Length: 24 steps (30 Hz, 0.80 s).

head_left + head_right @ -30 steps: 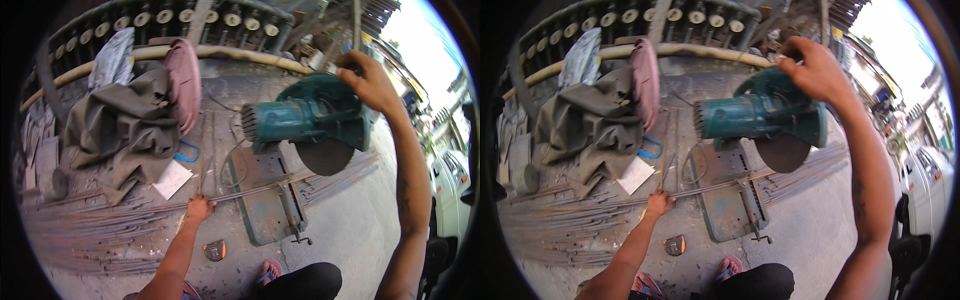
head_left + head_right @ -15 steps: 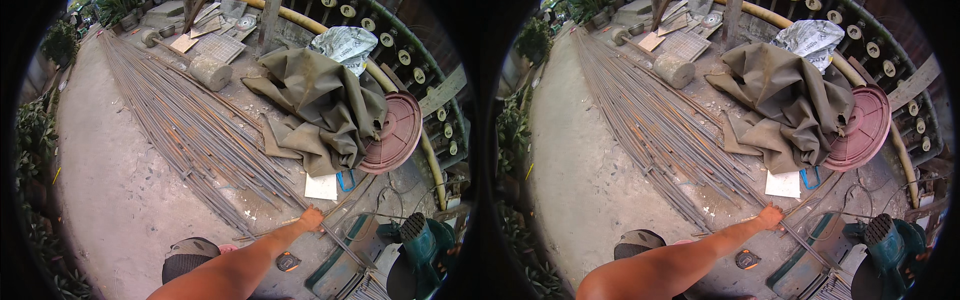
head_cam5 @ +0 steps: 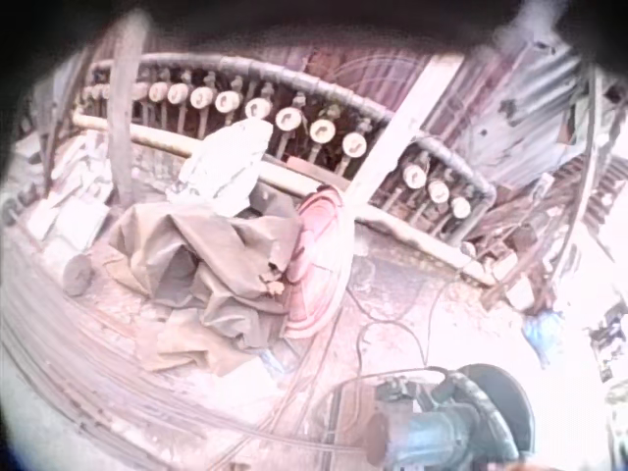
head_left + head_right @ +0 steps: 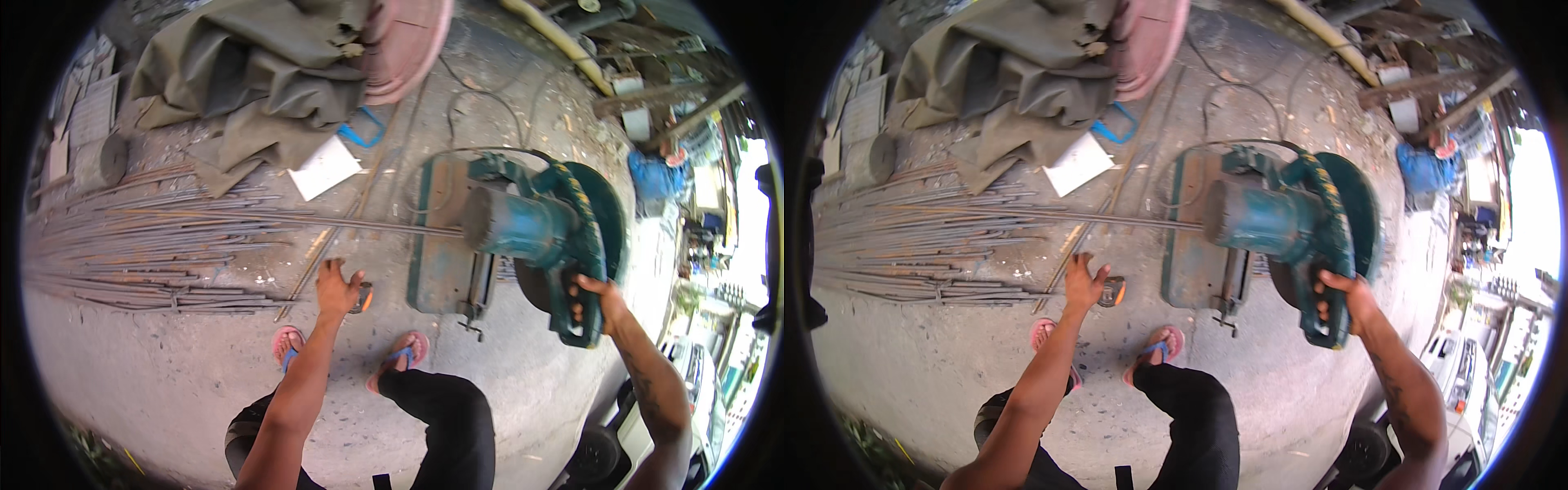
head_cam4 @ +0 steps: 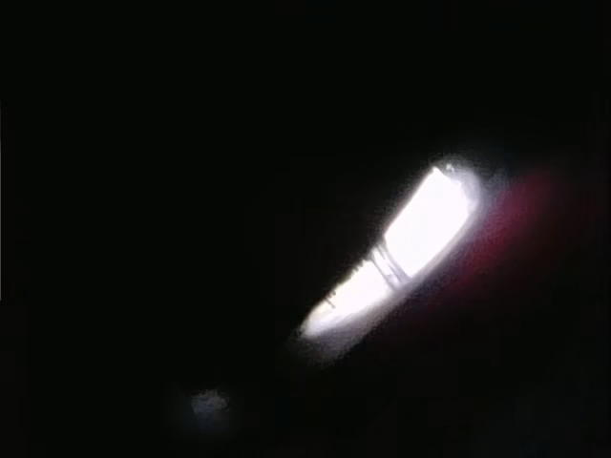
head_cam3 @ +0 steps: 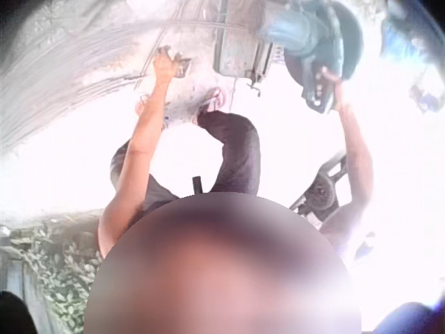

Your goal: The person measures metal rods with a tape measure, positions them under a chop saw, and cuts them to length. The cut pieces are placed on the ground next to the saw. The process is repeated multiple times.

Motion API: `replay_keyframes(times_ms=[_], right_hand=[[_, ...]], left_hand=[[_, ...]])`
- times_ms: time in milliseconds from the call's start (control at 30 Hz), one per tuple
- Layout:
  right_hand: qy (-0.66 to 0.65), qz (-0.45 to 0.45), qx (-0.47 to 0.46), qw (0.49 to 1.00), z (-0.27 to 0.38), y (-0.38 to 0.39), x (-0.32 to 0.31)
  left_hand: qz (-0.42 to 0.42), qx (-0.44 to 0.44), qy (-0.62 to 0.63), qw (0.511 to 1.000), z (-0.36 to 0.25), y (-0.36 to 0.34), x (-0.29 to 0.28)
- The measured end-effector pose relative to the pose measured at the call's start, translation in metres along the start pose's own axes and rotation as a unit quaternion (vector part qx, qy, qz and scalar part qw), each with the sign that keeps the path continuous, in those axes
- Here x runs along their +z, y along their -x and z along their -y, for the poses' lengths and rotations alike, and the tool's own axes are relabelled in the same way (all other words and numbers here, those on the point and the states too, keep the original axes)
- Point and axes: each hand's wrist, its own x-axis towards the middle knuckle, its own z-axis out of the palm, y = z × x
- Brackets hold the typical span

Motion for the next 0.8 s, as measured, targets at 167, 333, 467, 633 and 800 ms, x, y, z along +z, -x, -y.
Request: replay_keyframes(times_ms=[167, 333, 467, 633, 800], right_hand=[[0.022, -0.022, -0.043, 0.999, 0.008, 0.004, 0.016], [0.016, -0.002, -0.062, 0.998, 0.003, -0.001, 0.012], [0.067, -0.071, -0.107, 0.989, -0.020, -0.014, 0.008], [0.235, -0.178, -0.061, 0.954, -0.055, -0.030, 0.018], [0.250, -0.205, -0.024, 0.946, -0.068, -0.028, 0.027]], left_hand=[[0.228, -0.131, 0.014, 0.965, -0.066, 0.162, -0.063], [0.306, -0.203, 0.009, 0.930, -0.132, 0.239, -0.139], [0.297, -0.213, -0.071, 0.928, -0.161, 0.231, -0.184], [0.176, -0.192, -0.051, 0.964, -0.179, 0.233, -0.215], [0.183, -0.279, -0.002, 0.943, -0.191, 0.276, -0.216]])
